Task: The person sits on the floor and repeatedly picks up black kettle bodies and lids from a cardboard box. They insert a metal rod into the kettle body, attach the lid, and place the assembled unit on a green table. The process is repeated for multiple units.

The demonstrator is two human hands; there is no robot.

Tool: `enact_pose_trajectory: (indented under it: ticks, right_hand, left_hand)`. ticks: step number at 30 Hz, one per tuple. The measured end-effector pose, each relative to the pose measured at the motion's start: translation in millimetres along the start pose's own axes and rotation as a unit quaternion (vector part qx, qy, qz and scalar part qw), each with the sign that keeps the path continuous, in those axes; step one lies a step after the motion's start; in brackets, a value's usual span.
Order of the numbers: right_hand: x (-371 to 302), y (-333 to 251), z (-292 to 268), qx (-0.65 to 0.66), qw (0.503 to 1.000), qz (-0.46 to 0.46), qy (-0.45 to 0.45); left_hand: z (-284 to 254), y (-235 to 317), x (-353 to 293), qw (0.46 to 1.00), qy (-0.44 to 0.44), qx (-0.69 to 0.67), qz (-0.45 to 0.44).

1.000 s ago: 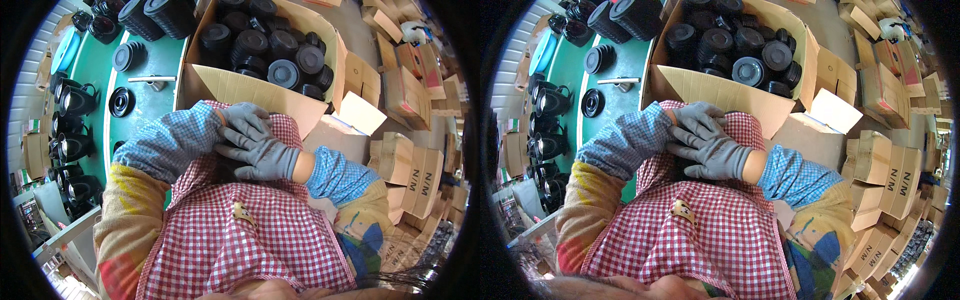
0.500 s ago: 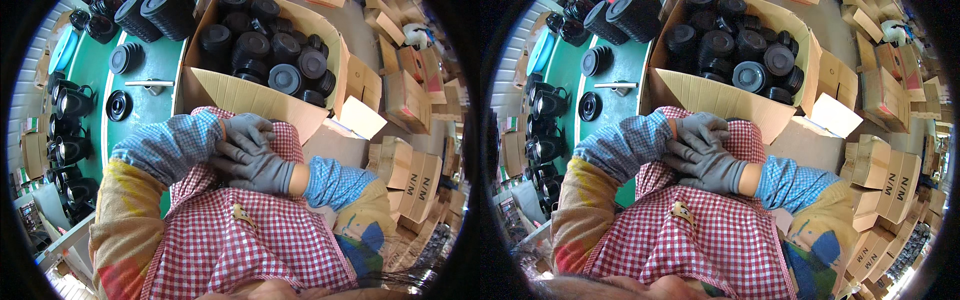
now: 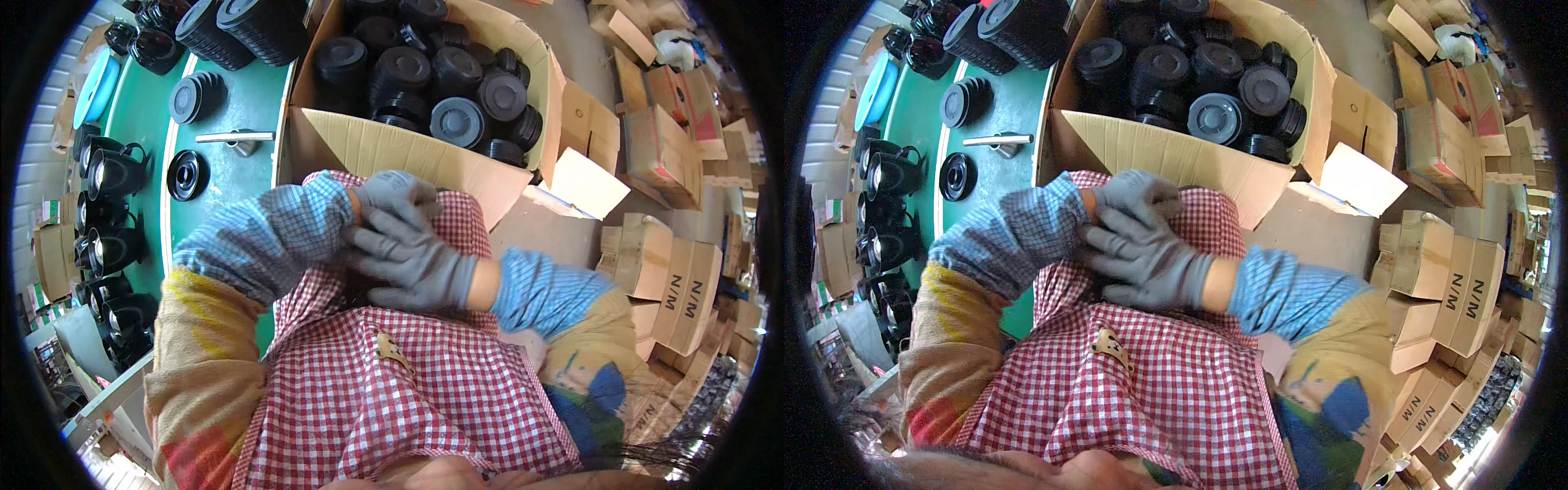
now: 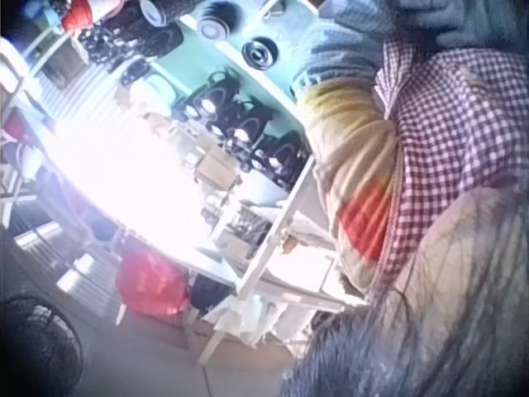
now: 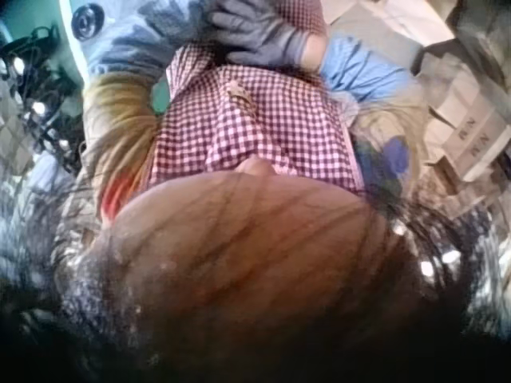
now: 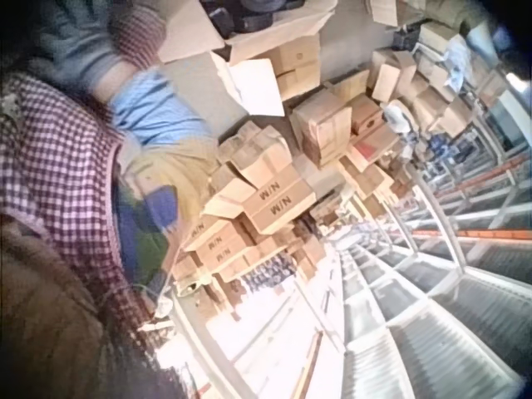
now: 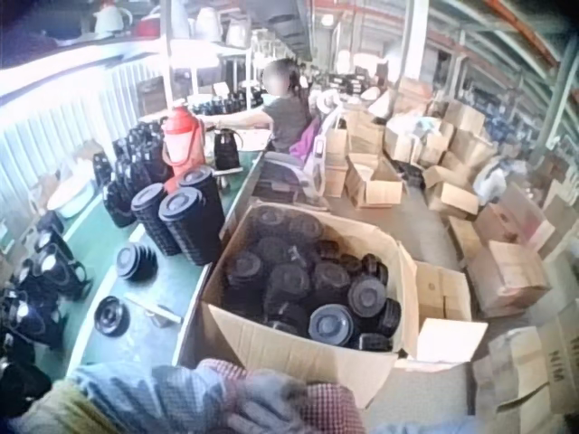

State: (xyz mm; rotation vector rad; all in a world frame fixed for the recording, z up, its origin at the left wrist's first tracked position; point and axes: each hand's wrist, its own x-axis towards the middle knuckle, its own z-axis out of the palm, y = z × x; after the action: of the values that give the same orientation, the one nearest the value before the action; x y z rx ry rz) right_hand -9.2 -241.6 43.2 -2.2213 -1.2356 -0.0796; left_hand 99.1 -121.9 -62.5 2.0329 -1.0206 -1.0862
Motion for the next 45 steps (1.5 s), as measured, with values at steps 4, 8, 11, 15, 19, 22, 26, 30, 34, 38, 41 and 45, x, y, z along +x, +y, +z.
enact_pose_trajectory:
  ticks: [4,8,11,15,19,22,26,30,34,38,41,45]
  right_hand:
    - [-35,58,-15,0.068,0.992,0.048,-0.09]
    - [-17,25,6,0.024,0.998,-0.044,-0.05]
    - [10,-38,27,-0.037,0.993,0.082,-0.082]
    - [-14,2,-12,0.01,1.0,0.007,-0.003]
    - [-34,48,-21,0.106,0.986,0.059,-0.112]
    - [-22,15,4,0.015,0.997,0.0,-0.075]
    - [-9,-1,3,-0.037,0.99,0.117,-0.076]
    - [-44,-14,-17,-0.06,0.975,0.183,0.111]
    - [-67,-50,25,-0.039,0.958,0.228,0.167]
    - [-65,-14,28,-0.023,0.972,0.18,0.152]
    - [-65,-14,22,-0.019,0.972,0.19,0.135]
    - [-59,-45,30,-0.029,0.953,0.243,0.18]
  left_hand:
    - [-37,49,-77,0.963,-0.013,-0.242,0.117]
    - [-17,32,-63,0.959,0.024,-0.276,-0.053]
    - [-39,55,-33,1.0,0.019,-0.017,0.013]
    - [-62,67,-55,1.0,0.007,0.013,0.027]
    - [-24,20,-80,0.967,0.041,-0.121,0.218]
    - [-15,27,-73,0.958,0.015,-0.286,-0.001]
    - [-29,14,-47,0.942,0.042,-0.317,-0.103]
    - [-46,38,-104,0.965,0.186,-0.177,0.059]
    - [-25,38,-166,0.954,0.163,0.047,0.247]
    - [-1,21,-154,0.934,0.218,0.048,0.278]
    - [3,32,-153,0.938,0.236,0.026,0.254]
    - [8,39,-152,0.929,0.246,0.052,0.273]
